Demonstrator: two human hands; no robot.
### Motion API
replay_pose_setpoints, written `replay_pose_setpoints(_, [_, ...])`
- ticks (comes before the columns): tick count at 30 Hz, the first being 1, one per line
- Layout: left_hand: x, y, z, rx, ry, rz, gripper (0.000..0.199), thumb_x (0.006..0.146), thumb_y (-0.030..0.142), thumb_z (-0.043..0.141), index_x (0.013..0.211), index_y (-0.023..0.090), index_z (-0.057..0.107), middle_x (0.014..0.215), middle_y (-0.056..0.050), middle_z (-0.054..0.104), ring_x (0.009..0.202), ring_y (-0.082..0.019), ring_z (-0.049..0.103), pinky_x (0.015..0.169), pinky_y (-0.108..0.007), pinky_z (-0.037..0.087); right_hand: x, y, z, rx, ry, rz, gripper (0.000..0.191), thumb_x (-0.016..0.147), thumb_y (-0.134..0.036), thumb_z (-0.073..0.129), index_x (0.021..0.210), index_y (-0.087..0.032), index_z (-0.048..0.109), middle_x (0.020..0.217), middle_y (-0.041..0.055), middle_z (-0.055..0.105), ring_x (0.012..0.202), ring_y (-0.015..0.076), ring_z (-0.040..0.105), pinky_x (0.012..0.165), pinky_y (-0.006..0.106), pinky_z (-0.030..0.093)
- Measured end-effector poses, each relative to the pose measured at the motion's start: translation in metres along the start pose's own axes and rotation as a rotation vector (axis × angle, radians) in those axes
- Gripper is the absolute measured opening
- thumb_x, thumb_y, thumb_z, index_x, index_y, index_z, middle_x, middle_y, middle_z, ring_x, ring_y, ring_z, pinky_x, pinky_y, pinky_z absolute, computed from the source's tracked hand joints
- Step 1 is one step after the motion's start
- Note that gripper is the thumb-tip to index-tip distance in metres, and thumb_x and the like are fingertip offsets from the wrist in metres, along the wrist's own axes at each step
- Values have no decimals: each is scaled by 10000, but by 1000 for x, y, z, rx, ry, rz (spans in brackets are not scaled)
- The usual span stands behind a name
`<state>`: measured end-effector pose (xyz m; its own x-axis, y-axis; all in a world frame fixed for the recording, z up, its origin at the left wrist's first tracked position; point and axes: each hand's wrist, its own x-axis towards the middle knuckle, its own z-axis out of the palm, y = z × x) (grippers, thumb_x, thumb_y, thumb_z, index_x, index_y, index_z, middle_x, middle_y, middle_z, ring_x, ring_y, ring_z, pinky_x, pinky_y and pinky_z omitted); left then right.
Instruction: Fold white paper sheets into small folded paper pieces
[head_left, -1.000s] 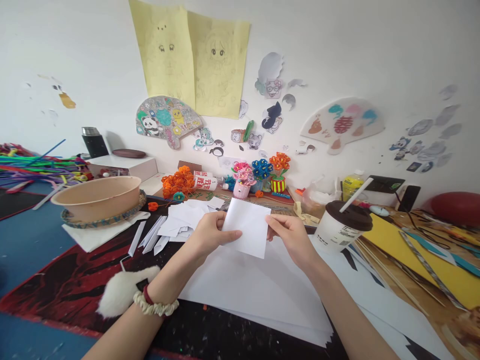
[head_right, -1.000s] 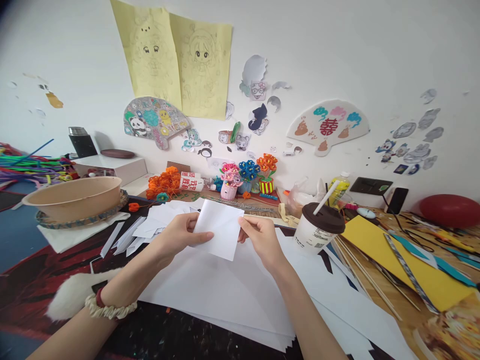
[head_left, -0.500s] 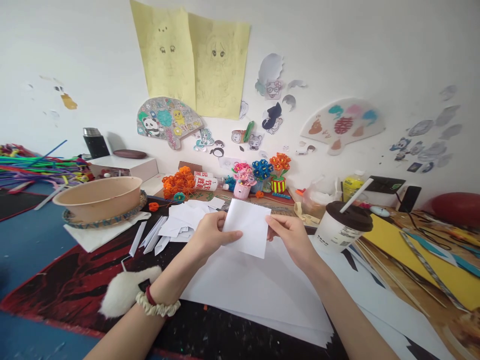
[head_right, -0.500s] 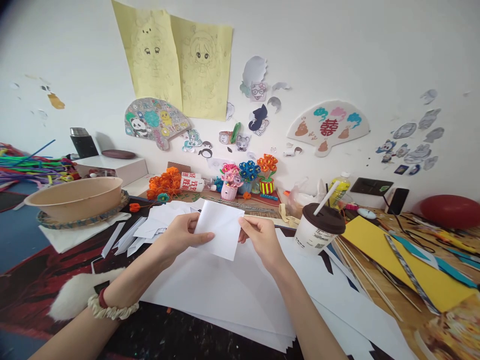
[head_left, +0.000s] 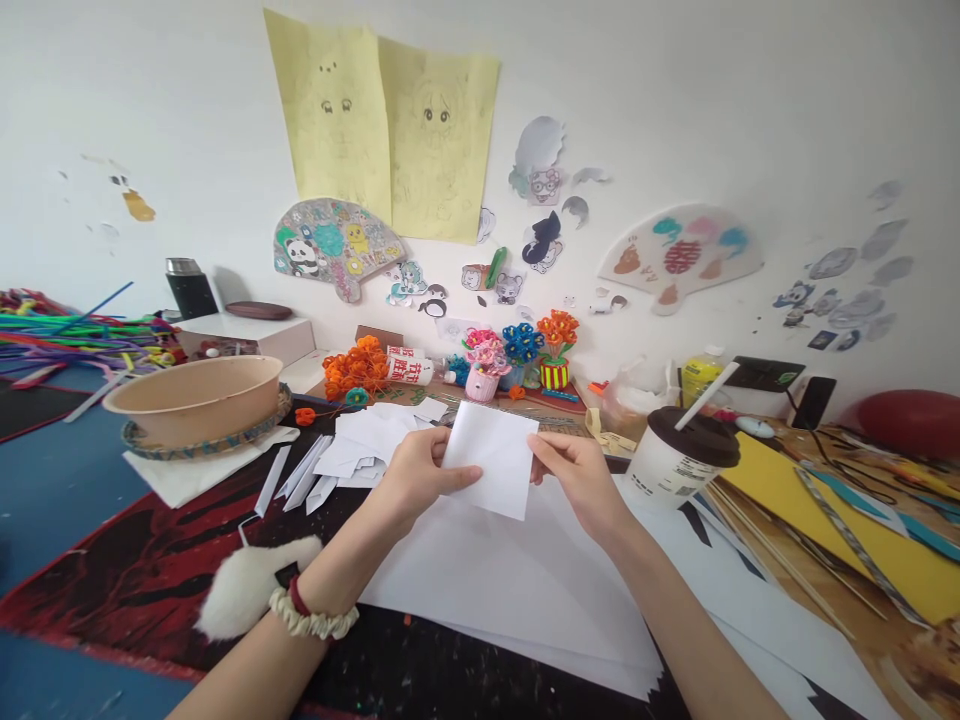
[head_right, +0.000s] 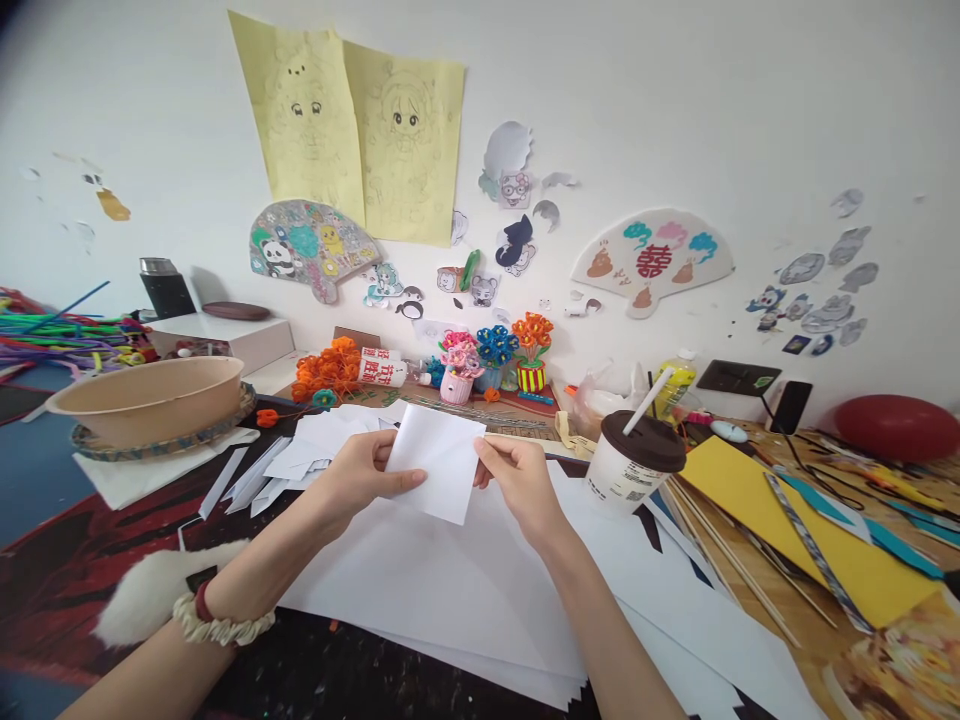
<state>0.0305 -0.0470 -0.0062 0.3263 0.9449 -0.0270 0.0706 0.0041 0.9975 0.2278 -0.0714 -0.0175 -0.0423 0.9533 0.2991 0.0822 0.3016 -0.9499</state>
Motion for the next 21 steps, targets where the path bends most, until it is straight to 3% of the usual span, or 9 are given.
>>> replay_pose_setpoints(8, [4,-9,-2,-3,-5,15,443,573,255,765,966,113,618,985,-133,702,819,-250,670,643,-299,512,0,1,0,12,-11,6,344,838,-393,555,589,-158,581,560,0,528,558,122,482,559,255,406])
replay_pose_setpoints(21, [2,-4,0,-4,-27,31,421,580,248,763,954,107,630,990,-141,699,824,-264,670,649,-317,515,0,1,-1,-27,33,-19,325,836,-371,563,591,-160,597,536,-2,528,550,122,483,546,248,398])
